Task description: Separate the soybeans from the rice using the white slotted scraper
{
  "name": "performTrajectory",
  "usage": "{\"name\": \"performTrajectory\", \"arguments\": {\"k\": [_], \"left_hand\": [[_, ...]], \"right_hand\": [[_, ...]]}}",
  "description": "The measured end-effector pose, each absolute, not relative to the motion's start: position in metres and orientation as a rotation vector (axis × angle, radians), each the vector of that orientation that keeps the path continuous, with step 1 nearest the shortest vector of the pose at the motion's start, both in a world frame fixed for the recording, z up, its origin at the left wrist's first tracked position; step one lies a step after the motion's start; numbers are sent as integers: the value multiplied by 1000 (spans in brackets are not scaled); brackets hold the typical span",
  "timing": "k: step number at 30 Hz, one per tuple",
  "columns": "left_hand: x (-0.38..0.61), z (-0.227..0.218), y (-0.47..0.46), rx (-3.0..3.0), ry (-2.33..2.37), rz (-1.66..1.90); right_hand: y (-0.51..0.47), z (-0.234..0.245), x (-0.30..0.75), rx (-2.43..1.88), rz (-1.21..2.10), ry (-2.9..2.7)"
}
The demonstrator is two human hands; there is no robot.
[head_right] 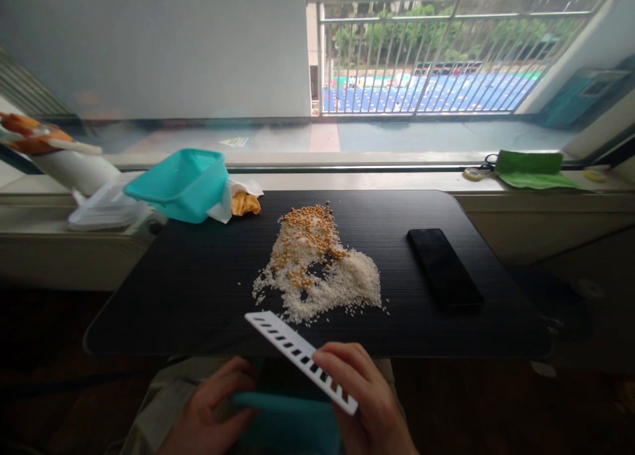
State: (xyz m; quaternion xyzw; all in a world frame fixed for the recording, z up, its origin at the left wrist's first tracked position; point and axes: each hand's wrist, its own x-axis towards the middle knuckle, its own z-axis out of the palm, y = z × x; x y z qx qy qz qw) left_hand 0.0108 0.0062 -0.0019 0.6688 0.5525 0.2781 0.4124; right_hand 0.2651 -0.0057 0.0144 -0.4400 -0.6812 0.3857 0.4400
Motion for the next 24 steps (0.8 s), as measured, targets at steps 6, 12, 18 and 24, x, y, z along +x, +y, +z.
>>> {"name": "performTrajectory", "arguments": {"k": [6,12,18,24], "left_hand": [[12,1,8,1731,1419,627],[10,-1,6,1772,1411,597],[10,-1,6,1785,1429,587],[10,-2,6,1781,1424,586]], "right_hand": [[-7,7,290,-1358,707,-1536],[10,14,306,-1525,619,-1279],[27,19,306,-1537,726,-1129],[37,16,298,-1450,862,-1046]]}}
